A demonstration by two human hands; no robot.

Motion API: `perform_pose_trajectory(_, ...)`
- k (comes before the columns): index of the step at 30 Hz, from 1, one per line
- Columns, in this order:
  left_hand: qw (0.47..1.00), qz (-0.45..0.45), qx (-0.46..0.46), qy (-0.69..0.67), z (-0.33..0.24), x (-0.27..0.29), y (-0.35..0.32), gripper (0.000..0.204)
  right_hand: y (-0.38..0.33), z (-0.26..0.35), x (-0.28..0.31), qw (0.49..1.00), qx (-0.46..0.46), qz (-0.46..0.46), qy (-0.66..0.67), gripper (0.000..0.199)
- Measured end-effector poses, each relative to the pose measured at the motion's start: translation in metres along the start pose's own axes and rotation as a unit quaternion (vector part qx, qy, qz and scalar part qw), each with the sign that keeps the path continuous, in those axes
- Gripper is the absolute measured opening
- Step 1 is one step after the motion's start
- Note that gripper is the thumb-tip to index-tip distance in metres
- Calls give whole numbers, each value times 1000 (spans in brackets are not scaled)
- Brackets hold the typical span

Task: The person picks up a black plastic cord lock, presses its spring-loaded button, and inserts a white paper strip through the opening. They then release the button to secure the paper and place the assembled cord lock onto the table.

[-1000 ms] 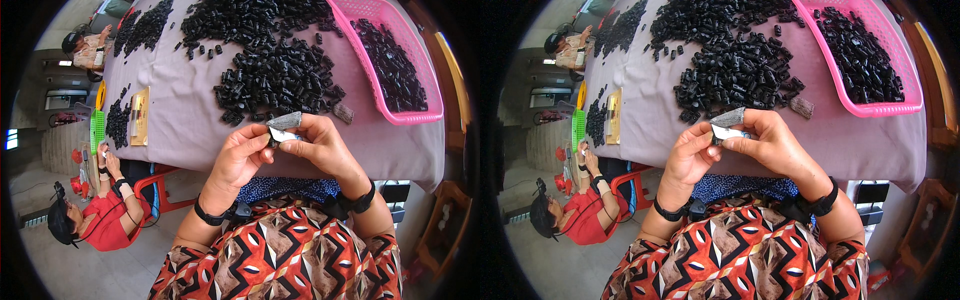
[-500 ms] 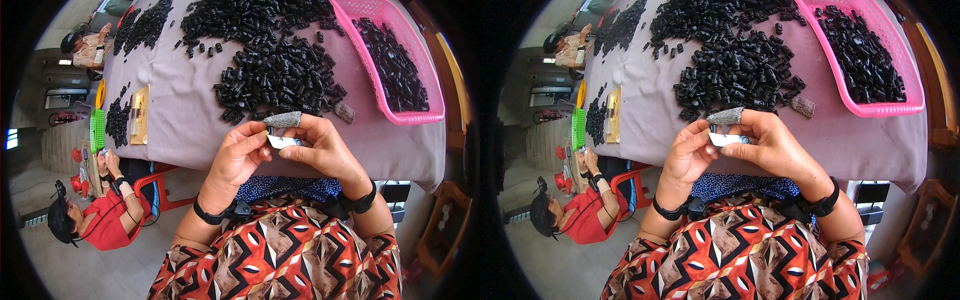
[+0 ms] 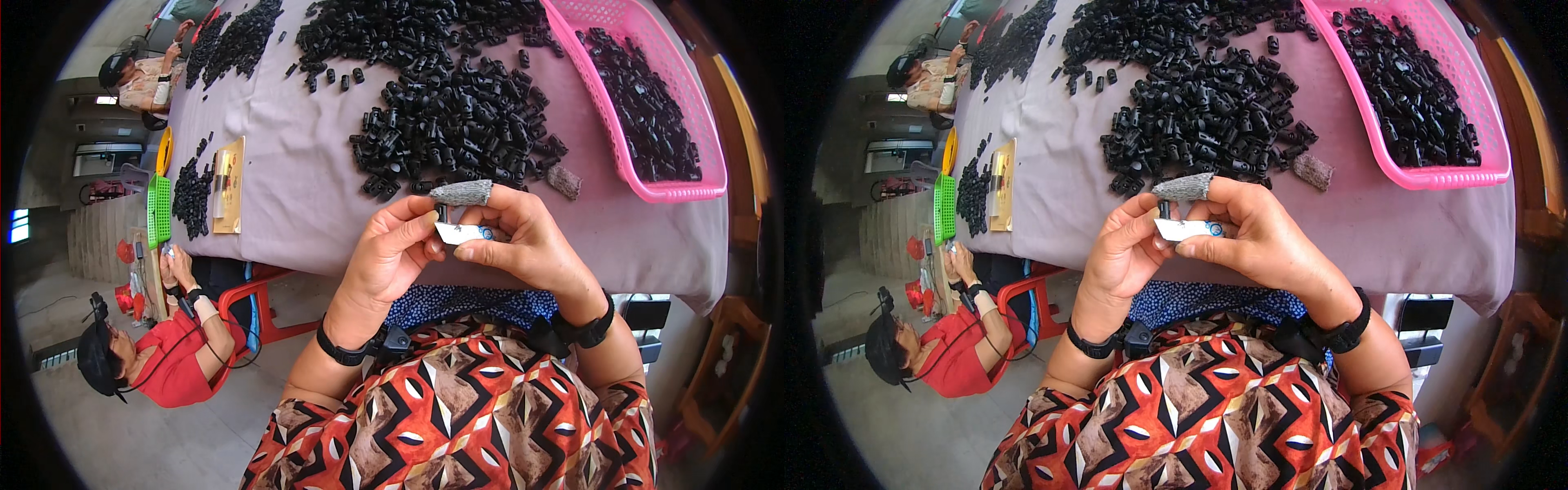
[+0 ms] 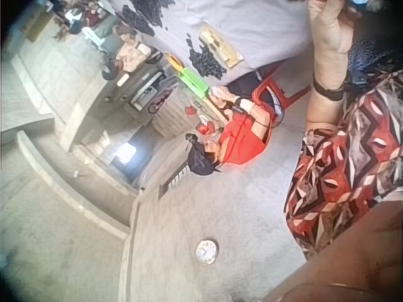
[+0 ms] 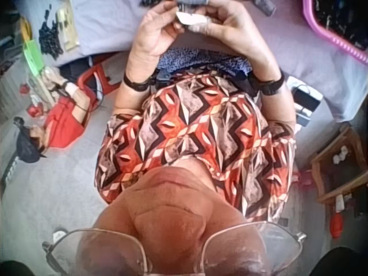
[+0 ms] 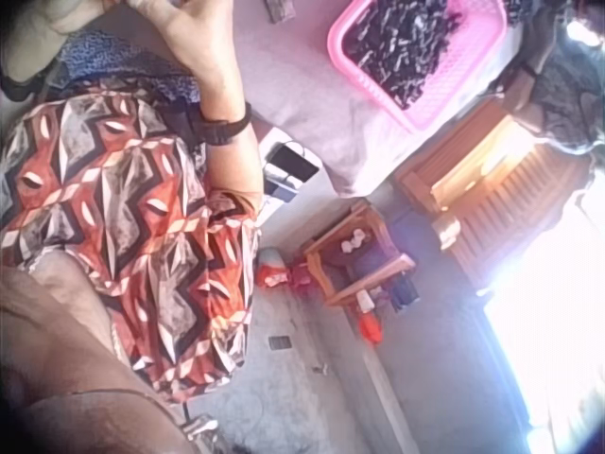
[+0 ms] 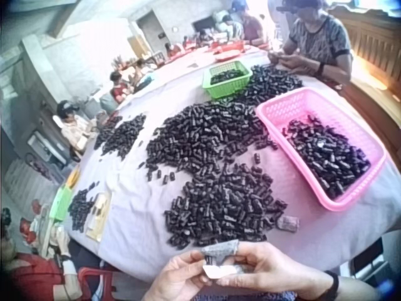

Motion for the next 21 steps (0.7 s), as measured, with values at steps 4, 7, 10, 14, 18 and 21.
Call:
perform_pose_trajectory(4,1000,-1,4,5,0,1,0,17,-1,1,1,1000,-13,-11,-15,43)
perform_pose_trajectory(7,1000,0,7,3,1,0,-1,17,-1,2,1,1000,-12,-11,-12,41)
perform_pose_trajectory(10,1000,3,7,3,2,-2,-2,17,0,-3,3,999,-16,-31,8,37)
perform_pose_trajectory(14,1000,-2,14,-13,3,-1,-2,17,1,-5,4,999,-20,-34,26,35)
perform_pose_trajectory(18,1000,15,13,-6,0,3,1,18,2,1,9,996,18,-68,54,35)
perform_pose_trajectory(21,999,38,21,-16,0,2,2,22,2,-1,16,991,5,-114,75,36)
Point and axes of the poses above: each hand's wrist, its own y-axis towards the middle knuckle, its own x-axis out of the back of the hand, z = x × y, the point moved 6 cm from there along y, towards the middle knuckle, and after that the axes turned 15 degrees about -x, right-handed, at the moved point
